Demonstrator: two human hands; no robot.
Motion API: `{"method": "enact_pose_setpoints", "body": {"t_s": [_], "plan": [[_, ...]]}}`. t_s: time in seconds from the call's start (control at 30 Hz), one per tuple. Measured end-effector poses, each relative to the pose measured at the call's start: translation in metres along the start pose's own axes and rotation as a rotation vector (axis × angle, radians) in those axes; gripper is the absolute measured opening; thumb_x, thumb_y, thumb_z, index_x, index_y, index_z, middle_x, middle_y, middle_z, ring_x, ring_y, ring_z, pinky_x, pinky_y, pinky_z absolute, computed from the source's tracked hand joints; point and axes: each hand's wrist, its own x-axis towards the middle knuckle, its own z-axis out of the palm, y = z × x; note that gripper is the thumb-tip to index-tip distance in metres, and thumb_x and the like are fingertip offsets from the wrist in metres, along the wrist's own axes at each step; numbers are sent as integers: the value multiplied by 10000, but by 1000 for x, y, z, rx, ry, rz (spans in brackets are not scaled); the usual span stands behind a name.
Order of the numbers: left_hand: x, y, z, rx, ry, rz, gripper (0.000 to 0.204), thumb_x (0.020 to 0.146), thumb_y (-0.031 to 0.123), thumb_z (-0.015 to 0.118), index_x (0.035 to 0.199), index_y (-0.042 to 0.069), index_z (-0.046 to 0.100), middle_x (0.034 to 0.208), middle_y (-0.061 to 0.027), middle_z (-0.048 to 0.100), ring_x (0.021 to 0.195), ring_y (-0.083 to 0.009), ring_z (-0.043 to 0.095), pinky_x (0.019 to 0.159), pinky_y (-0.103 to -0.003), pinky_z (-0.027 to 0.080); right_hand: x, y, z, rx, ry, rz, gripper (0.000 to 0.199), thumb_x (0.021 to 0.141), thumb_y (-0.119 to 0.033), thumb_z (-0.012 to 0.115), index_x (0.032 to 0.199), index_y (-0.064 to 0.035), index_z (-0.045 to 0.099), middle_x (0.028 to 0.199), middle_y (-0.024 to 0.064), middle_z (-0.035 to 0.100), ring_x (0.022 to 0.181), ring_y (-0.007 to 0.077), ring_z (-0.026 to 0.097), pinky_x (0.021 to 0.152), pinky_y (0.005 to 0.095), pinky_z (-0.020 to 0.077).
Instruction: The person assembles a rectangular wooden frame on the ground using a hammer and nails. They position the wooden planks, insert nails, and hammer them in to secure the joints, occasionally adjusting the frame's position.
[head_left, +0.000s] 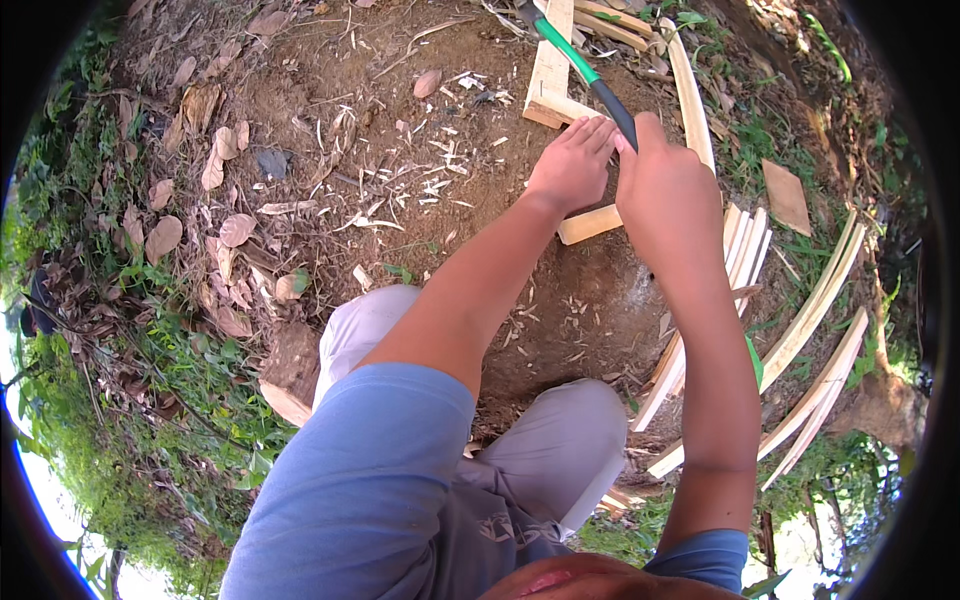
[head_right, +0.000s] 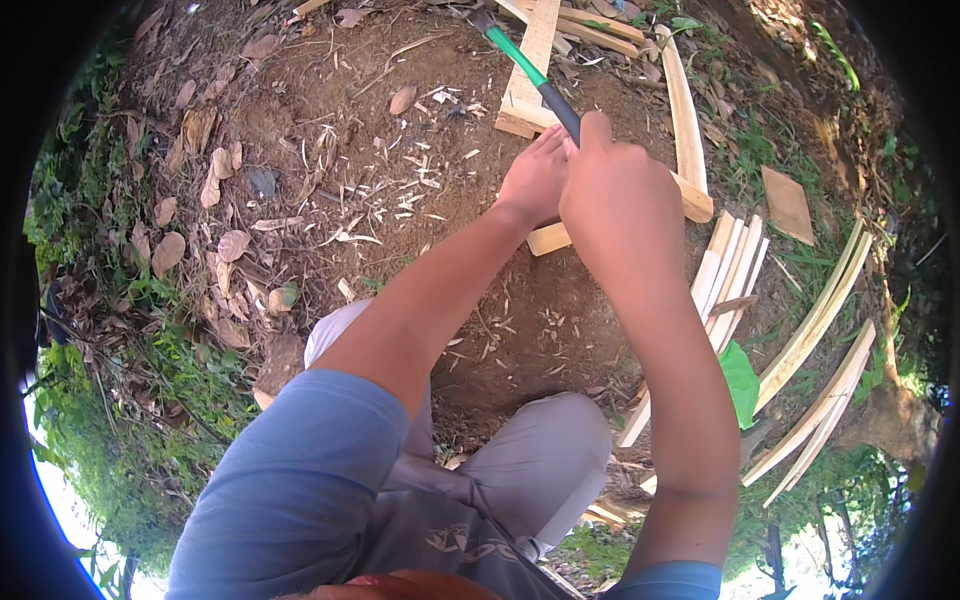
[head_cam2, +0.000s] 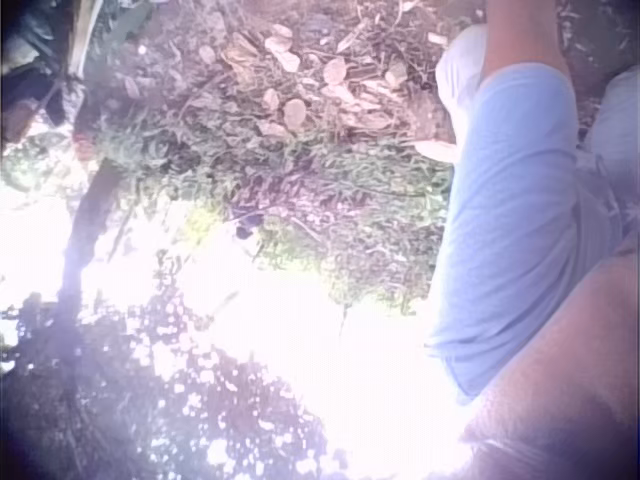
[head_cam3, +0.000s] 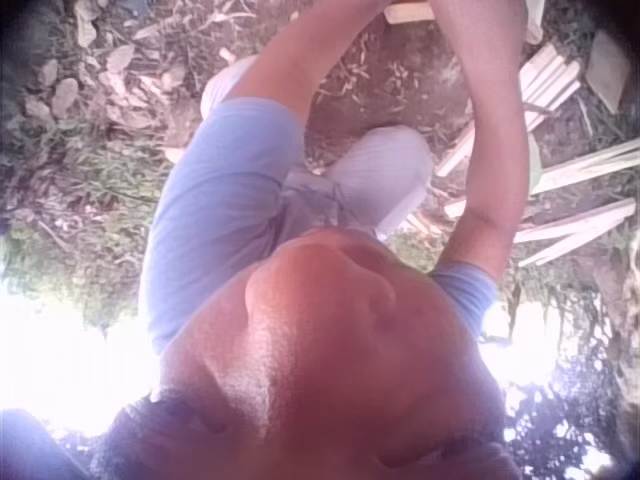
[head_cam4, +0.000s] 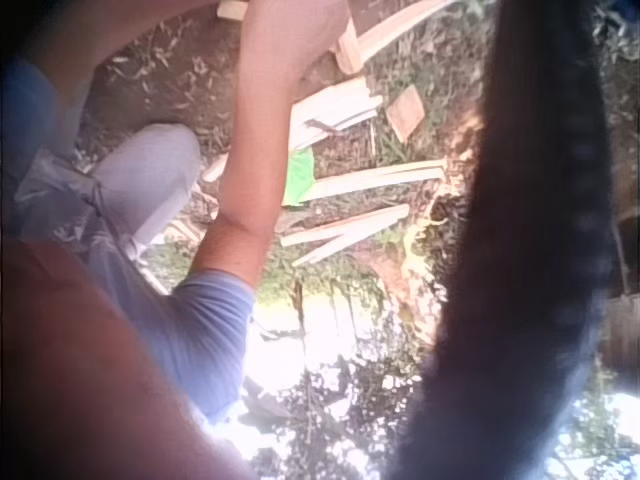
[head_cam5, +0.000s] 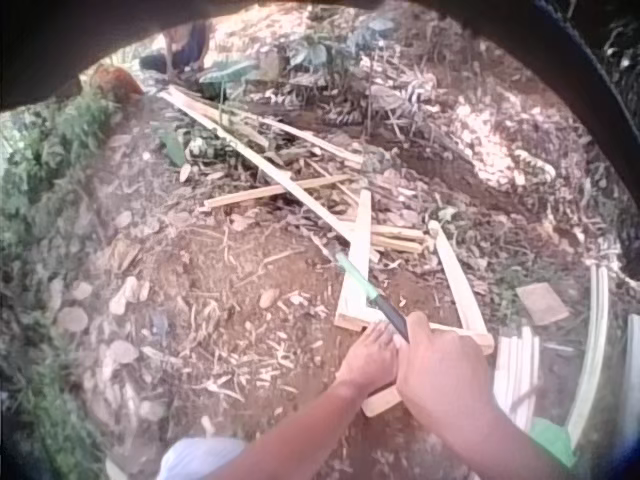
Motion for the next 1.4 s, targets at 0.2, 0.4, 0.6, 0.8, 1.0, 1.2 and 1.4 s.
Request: {"method": "enact_pose_setpoints", "body": {"t_s": [0.2,0.4,0.6,0.8,1.0,1.2,1.4], "plan": [[2,6,-3,-121,62,-25,470,1060,245,449,1406,-15,634,1555,-155,592,1516,-262,485,1317,-428,310,6,9,15,-60,-90,-48,201,1069,-227,602,1130,-36,591,789,242,717,770,479,723,701,589,563],[3,17,-26,-889,-59,-395,465,1056,233,451,1411,-9,628,1550,-172,587,1506,-268,491,1321,-426,303,-2,0,4,51,-34,-28,215,1079,-224,593,1132,-20,635,778,240,702,731,426,726,672,555,542],[-1,-3,8,-55,57,-1,506,986,195,526,1440,-8,619,1581,-158,560,1522,-272,473,1323,-426,297,-10,11,20,666,-27,273,303,1098,-288,588,1080,7,655,764,171,654,691,314,658,673,456,495],[0,4,3,-77,37,25,562,981,211,572,1512,29,563,1597,-137,538,1532,-270,459,1323,-412,308,-35,19,82,855,-90,529,345,1100,-316,579,1101,17,669,847,206,675,794,364,678,781,477,511],[-1,-3,8,-70,60,30,634,946,161,616,1563,64,508,1600,-86,541,1530,-278,459,1333,-405,311,-54,-9,102,1021,29,626,351,1103,-304,573,1049,35,648,863,243,678,809,427,662,772,497,498],[-3,-2,6,-89,65,10,632,943,140,620,1561,65,508,1617,-101,525,1527,-284,465,1327,-407,319,-64,-21,92,906,11,579,324,1103,-285,579,1022,25,619,808,253,677,772,451,682,732,517,504],[-3,0,7,-55,66,34,609,961,163,606,1556,69,525,1621,-91,519,1545,-267,432,1314,-394,340,-66,-28,96,839,144,496,323,1096,-296,595,1046,21,630,829,265,697,800,453,710,742,516,521]]}}
